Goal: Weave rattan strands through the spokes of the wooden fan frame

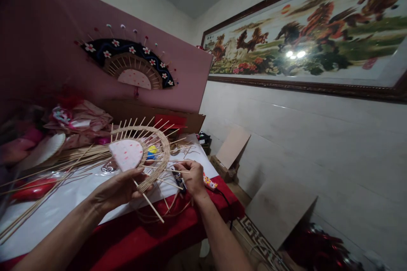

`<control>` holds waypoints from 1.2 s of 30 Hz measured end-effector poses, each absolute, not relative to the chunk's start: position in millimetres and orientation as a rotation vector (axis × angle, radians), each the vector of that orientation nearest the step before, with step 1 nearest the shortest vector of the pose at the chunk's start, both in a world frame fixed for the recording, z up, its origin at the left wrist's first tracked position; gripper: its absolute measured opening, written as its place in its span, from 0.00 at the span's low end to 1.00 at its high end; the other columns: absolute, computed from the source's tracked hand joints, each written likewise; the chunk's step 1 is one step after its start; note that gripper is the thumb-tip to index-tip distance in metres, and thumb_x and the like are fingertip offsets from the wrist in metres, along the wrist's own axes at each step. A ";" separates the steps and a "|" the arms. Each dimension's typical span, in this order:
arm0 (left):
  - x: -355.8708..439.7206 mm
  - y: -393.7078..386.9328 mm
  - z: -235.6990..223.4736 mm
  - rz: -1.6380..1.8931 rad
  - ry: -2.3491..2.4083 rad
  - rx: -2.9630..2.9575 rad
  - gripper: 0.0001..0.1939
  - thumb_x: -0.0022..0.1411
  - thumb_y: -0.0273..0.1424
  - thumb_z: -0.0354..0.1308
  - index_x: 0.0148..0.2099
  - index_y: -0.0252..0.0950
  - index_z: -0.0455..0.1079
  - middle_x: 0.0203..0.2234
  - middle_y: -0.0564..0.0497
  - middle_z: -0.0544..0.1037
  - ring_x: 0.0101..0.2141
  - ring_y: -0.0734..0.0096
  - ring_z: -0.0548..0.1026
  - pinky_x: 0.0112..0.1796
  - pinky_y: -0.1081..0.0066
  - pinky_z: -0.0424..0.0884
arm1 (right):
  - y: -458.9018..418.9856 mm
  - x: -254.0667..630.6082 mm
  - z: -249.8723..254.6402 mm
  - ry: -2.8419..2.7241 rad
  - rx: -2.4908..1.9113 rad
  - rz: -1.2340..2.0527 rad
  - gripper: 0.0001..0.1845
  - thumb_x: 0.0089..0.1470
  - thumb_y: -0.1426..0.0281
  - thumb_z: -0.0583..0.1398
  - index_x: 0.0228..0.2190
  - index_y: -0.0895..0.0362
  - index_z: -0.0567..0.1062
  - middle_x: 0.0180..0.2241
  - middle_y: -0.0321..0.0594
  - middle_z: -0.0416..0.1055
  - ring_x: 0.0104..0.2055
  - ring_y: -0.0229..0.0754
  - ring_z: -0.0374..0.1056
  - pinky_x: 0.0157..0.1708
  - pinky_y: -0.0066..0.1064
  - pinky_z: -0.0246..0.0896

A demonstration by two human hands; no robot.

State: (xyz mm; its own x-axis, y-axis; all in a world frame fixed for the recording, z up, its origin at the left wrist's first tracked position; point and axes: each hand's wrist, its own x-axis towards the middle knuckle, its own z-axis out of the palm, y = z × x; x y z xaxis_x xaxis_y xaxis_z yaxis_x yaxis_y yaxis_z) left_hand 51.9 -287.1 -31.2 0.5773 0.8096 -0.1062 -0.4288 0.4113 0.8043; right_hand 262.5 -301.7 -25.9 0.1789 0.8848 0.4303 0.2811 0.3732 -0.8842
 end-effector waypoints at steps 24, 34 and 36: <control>52.8 -288.9 -31.0 0.660 0.546 0.928 0.22 0.54 0.28 0.55 0.52 0.32 0.58 0.22 0.48 0.74 0.21 0.66 0.74 0.18 0.75 0.64 | -304.9 300.2 -11.4 -1.799 -1.129 0.026 0.10 0.50 0.64 0.58 0.25 0.57 0.75 0.24 0.38 0.72 0.26 0.37 0.66 0.28 0.26 0.58; 52.4 -290.6 -30.4 0.621 0.520 0.959 0.23 0.54 0.29 0.55 0.52 0.30 0.57 0.21 0.46 0.75 0.23 0.64 0.74 0.18 0.76 0.62 | -304.2 285.7 -1.3 -1.886 -1.186 -0.243 0.10 0.52 0.64 0.57 0.27 0.54 0.75 0.26 0.39 0.74 0.29 0.38 0.67 0.30 0.26 0.57; 52.5 -290.6 -30.3 0.626 0.536 0.963 0.23 0.54 0.29 0.55 0.51 0.30 0.57 0.22 0.45 0.75 0.23 0.63 0.75 0.17 0.76 0.62 | -303.1 285.8 -0.9 -1.875 -1.187 -0.247 0.09 0.52 0.65 0.57 0.27 0.54 0.75 0.27 0.39 0.74 0.30 0.38 0.68 0.31 0.26 0.57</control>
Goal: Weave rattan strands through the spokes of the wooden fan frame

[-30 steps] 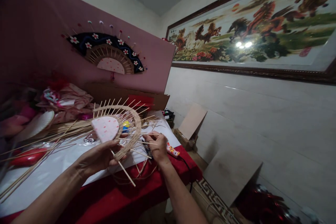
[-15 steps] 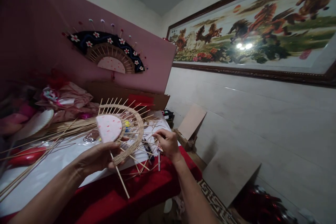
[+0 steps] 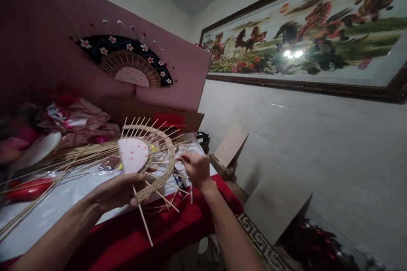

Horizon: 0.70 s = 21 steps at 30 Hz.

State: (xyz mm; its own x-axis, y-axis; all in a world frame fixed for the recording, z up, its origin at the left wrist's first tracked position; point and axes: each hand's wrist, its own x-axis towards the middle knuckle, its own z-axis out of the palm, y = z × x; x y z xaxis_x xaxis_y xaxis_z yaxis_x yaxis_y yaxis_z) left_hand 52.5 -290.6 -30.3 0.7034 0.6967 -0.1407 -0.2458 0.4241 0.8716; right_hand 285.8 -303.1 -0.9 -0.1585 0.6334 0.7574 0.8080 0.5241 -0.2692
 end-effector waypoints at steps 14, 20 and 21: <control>46.0 -286.7 -31.2 0.613 0.471 1.017 0.22 0.56 0.31 0.54 0.53 0.31 0.59 0.23 0.43 0.76 0.22 0.65 0.74 0.18 0.75 0.64 | -296.4 306.3 10.4 -1.715 -1.284 0.242 0.06 0.44 0.67 0.61 0.21 0.57 0.76 0.19 0.35 0.71 0.23 0.35 0.64 0.23 0.25 0.54; 45.8 -285.5 -32.7 0.623 0.442 0.966 0.21 0.54 0.29 0.55 0.51 0.32 0.60 0.25 0.44 0.75 0.22 0.64 0.75 0.17 0.76 0.64 | -300.0 299.9 3.0 -1.385 -1.155 0.689 0.10 0.38 0.66 0.64 0.18 0.60 0.74 0.15 0.33 0.67 0.18 0.32 0.58 0.19 0.24 0.53; 45.8 -285.2 -32.1 0.626 0.443 0.957 0.21 0.54 0.29 0.55 0.51 0.32 0.61 0.26 0.44 0.75 0.22 0.65 0.75 0.16 0.76 0.64 | -301.4 299.2 2.4 -1.325 -1.130 0.744 0.10 0.37 0.65 0.65 0.18 0.60 0.74 0.16 0.33 0.67 0.18 0.31 0.59 0.19 0.24 0.53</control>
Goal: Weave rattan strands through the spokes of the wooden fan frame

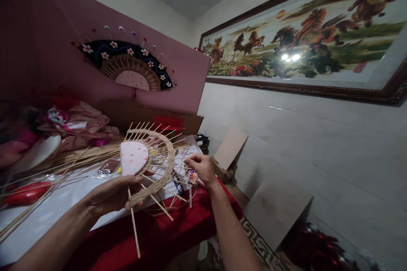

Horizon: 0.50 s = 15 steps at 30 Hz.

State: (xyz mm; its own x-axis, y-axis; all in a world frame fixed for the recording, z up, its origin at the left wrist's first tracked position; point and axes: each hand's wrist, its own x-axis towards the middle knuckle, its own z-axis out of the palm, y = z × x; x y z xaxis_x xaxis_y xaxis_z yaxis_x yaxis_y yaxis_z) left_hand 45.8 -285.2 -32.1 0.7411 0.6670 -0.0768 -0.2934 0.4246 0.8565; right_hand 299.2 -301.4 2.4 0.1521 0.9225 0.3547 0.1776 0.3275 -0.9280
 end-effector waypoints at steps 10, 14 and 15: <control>45.3 -289.5 -27.6 0.645 0.443 0.926 0.21 0.55 0.29 0.55 0.52 0.32 0.60 0.22 0.47 0.75 0.21 0.63 0.75 0.16 0.76 0.63 | -288.4 296.2 -24.9 -1.230 -1.105 0.848 0.12 0.36 0.64 0.65 0.18 0.61 0.72 0.14 0.33 0.66 0.14 0.29 0.54 0.15 0.22 0.46; 46.9 -291.3 -27.0 0.660 0.437 0.903 0.20 0.54 0.28 0.55 0.50 0.32 0.63 0.22 0.47 0.75 0.21 0.64 0.75 0.20 0.72 0.66 | -282.8 276.5 -37.0 -1.225 -1.062 0.827 0.13 0.38 0.63 0.64 0.18 0.60 0.71 0.14 0.33 0.66 0.16 0.30 0.56 0.17 0.23 0.48; 47.0 -291.5 -27.2 0.666 0.436 0.902 0.20 0.54 0.28 0.55 0.50 0.32 0.63 0.22 0.47 0.75 0.21 0.64 0.75 0.21 0.71 0.67 | -282.0 271.3 -39.4 -1.183 -1.045 0.840 0.13 0.37 0.63 0.65 0.19 0.60 0.70 0.14 0.32 0.65 0.16 0.30 0.55 0.16 0.23 0.47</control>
